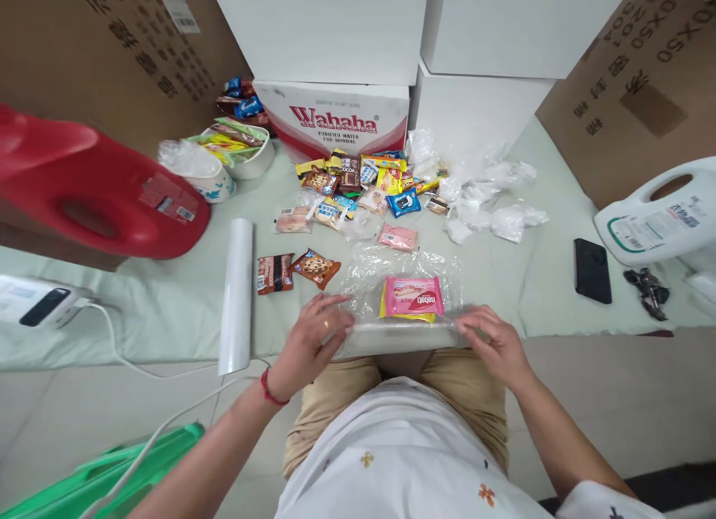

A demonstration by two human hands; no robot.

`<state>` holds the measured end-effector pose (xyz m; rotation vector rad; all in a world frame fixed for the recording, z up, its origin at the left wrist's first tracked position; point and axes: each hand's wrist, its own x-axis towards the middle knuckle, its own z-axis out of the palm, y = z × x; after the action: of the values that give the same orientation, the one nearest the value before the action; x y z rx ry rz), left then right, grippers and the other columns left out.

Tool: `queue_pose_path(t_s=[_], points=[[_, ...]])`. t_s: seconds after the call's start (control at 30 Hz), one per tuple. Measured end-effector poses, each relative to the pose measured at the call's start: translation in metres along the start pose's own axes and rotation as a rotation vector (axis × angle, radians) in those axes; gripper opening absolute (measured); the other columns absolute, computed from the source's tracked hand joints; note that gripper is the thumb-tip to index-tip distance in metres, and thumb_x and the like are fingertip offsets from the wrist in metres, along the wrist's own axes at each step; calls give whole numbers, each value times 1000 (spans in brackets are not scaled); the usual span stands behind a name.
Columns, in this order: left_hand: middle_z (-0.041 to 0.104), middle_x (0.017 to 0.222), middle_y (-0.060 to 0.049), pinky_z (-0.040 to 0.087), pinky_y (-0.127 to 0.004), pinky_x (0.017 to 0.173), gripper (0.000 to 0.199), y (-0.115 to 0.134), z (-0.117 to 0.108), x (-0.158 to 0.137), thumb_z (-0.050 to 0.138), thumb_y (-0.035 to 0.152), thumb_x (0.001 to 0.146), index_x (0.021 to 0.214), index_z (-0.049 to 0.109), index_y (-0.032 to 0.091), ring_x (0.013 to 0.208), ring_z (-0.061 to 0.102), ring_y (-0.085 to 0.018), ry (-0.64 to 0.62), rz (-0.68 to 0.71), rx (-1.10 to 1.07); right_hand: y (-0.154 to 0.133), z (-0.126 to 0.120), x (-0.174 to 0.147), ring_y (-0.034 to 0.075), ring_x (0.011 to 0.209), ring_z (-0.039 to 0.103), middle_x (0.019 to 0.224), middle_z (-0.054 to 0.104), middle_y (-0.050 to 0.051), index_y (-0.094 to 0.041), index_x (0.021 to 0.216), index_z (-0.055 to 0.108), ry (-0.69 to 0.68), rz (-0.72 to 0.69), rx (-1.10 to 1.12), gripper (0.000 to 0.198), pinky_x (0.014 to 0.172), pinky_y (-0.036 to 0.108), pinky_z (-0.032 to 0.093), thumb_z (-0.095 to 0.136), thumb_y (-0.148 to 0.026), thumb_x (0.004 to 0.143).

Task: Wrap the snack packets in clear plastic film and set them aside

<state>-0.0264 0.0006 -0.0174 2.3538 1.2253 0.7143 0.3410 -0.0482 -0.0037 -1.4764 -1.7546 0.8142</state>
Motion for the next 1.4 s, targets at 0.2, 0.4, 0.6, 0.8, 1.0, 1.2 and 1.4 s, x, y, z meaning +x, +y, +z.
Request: queue_pose_path(t_s=[0.2, 0.4, 0.6, 0.8, 1.0, 1.2, 1.4], points=[[73, 90, -5, 57, -38, 86, 23, -14, 16, 69, 48, 36, 95, 92, 66, 21, 89, 69, -23, 117, -424, -89, 9, -3, 60, 19, 72, 61, 83, 70, 3, -21, 88, 71, 84, 350, 2, 37, 68, 30, 49, 59, -56, 89], [69, 117, -12, 42, -51, 112, 22, 36, 26, 66, 48, 28, 98, 110, 66, 22, 126, 60, -28, 634, -192, 187, 27, 15, 75, 16, 61, 49, 60, 54, -3, -21, 78, 66, 54, 383, -176, 35, 60, 26, 36, 56, -53, 89], [69, 140, -3, 26, -53, 124, 40, 62, 69, 72, 40, 27, 105, 136, 64, 31, 138, 55, -24, -34, 155, 171, 38, -8, 78, 16, 58, 45, 58, 50, -3, -22, 76, 63, 53, 439, -134, 37, 58, 27, 35, 60, -57, 87], [68, 142, -1, 24, -56, 123, 37, 41, 82, 84, 43, 25, 106, 134, 67, 32, 138, 55, -24, -39, 112, 154, 28, -37, 134, 23, 90, 62, 91, 70, 8, -19, 95, 73, 91, 117, -500, 33, 83, 31, 44, 53, -45, 96], [73, 133, -2, 26, -54, 121, 36, 47, 76, 79, 49, 22, 103, 131, 70, 32, 128, 60, -24, 18, 177, 137, -1, 15, 198, 24, 92, 62, 92, 74, 8, -16, 110, 76, -449, 4, -559, 33, 77, 27, 39, 72, -39, 87], [76, 128, -3, 36, -48, 109, 31, 47, 81, 76, 52, 20, 102, 122, 74, 30, 122, 62, -23, 20, 163, 124, -16, 5, 197, 14, 69, 55, 75, 64, 0, -16, 90, 76, -489, -102, -351, 17, 66, 24, 34, 66, -29, 90], [78, 118, -5, 42, -45, 98, 30, 42, 84, 75, 51, 17, 101, 115, 75, 27, 117, 63, -23, 22, 146, 73, -10, 14, 118, 17, 82, 59, 100, 64, 9, -17, 101, 71, -461, -458, -377, 26, 70, 25, 40, 47, -24, 103]])
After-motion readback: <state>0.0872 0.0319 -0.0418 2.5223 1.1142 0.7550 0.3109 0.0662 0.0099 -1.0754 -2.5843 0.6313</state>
